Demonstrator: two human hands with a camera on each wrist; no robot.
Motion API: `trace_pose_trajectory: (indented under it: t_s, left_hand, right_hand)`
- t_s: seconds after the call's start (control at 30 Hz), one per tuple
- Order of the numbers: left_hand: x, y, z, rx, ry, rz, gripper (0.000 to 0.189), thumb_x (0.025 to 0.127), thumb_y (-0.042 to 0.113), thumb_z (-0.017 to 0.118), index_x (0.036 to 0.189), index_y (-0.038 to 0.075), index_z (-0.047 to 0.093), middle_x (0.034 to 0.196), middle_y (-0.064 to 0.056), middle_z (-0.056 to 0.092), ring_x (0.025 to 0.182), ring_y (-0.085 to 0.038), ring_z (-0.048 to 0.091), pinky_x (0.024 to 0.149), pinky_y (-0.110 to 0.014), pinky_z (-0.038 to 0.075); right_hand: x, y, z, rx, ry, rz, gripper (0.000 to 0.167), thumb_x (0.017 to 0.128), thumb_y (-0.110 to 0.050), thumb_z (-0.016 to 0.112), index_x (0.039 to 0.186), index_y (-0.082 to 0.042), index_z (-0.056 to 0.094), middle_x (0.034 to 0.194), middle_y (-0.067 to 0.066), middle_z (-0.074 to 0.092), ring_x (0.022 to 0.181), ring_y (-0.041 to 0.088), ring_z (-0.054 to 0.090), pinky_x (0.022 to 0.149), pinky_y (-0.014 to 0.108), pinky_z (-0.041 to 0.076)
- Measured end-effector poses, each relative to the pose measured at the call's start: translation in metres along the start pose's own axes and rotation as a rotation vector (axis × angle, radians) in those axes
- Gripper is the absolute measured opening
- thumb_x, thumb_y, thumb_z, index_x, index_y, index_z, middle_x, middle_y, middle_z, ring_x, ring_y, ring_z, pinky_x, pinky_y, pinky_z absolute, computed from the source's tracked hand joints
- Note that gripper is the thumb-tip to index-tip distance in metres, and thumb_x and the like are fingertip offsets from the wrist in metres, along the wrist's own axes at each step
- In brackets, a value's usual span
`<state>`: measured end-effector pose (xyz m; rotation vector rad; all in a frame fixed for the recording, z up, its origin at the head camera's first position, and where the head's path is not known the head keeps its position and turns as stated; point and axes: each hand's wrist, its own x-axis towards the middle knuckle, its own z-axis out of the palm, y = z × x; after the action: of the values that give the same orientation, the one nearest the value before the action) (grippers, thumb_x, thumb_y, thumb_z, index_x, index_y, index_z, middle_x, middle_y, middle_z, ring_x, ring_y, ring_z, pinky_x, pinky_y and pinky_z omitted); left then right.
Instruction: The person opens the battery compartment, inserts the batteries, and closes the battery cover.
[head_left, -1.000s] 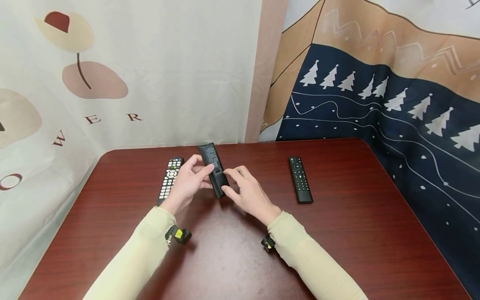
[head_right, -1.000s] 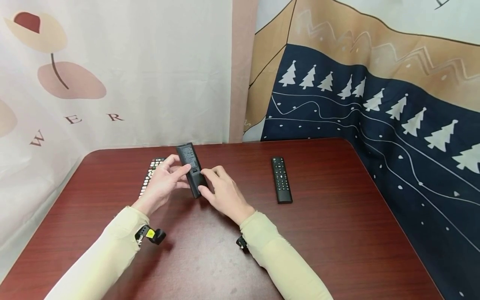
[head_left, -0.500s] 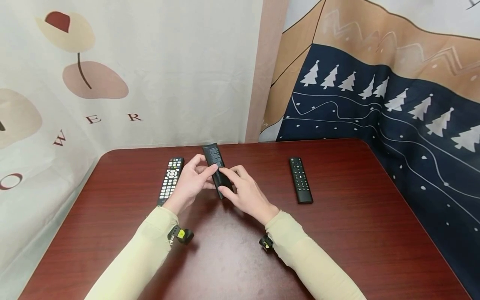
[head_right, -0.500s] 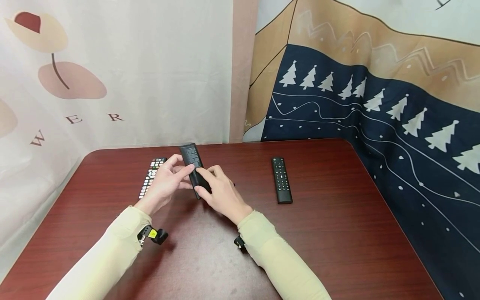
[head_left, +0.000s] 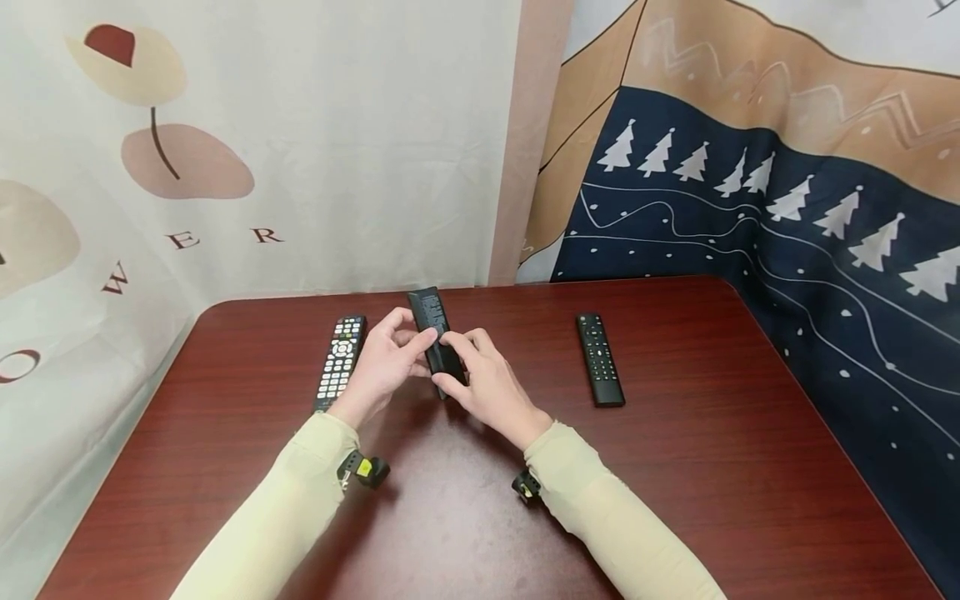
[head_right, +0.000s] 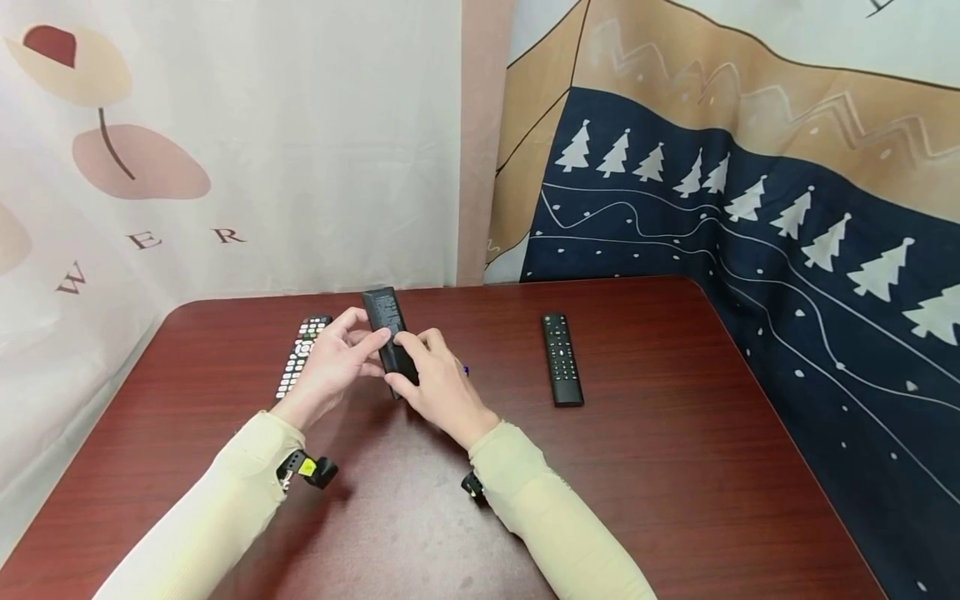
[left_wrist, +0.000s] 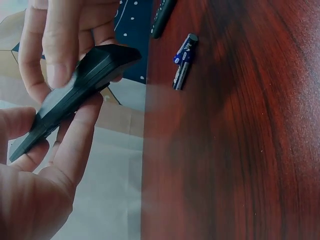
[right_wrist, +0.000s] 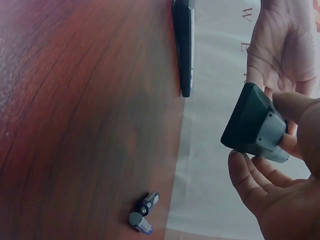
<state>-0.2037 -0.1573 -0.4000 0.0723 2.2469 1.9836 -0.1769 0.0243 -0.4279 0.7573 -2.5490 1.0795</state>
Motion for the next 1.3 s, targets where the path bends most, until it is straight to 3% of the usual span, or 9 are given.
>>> trace_pose_trajectory:
  t_s: [0.2,0.5,0.9,1.3]
  left_hand:
    - [0.0004,-0.0003,0.0038,0.026,0.000,-0.009,0.025,0.103,0.016,0.064,0.121,0.003,0.051,0.101,-0.022,0.072,0.071,-0.017,0.074,0.066,-0.034,0.063]
    - [-0.0001,-0.0011,0.0056,0.058,0.003,-0.015,0.025,0.103,0.017,0.065,0.121,0.003,0.053,0.101,-0.024,0.072,0.071,-0.017,0.073,0.064,-0.032,0.062]
    - [0.0026,-0.0038,0.0067,0.072,0.027,-0.018,0.026,0.103,0.018,0.065,0.121,0.003,0.053,0.104,-0.026,0.072,0.073,-0.018,0.074,0.069,-0.040,0.064]
    - [0.0028,-0.0031,0.0070,0.064,0.031,-0.017,0.026,0.104,0.017,0.064,0.123,0.003,0.053,0.104,-0.026,0.072,0.074,-0.020,0.073,0.070,-0.042,0.064]
  right_hand:
    - [0.0021,-0.0033,-0.0005,-0.027,0.016,0.006,0.047,0.090,-0.016,0.083,0.129,-0.007,0.059,0.112,0.013,0.055,0.087,0.022,0.061,0.074,0.033,0.056]
    - [0.0021,-0.0017,-0.0004,-0.024,0.024,0.001,0.045,0.088,-0.015,0.084,0.123,-0.006,0.058,0.106,0.013,0.055,0.083,0.019,0.055,0.071,0.030,0.051]
    - [0.0003,-0.0005,-0.0008,0.019,0.056,0.022,0.039,0.092,-0.013,0.080,0.124,-0.006,0.059,0.109,0.014,0.057,0.089,0.027,0.067,0.077,0.032,0.057]
    - [-0.0006,0.0024,-0.0042,0.022,0.134,0.008,0.032,0.092,-0.007,0.076,0.118,-0.005,0.058,0.095,0.011,0.052,0.079,0.028,0.061,0.067,0.025,0.052]
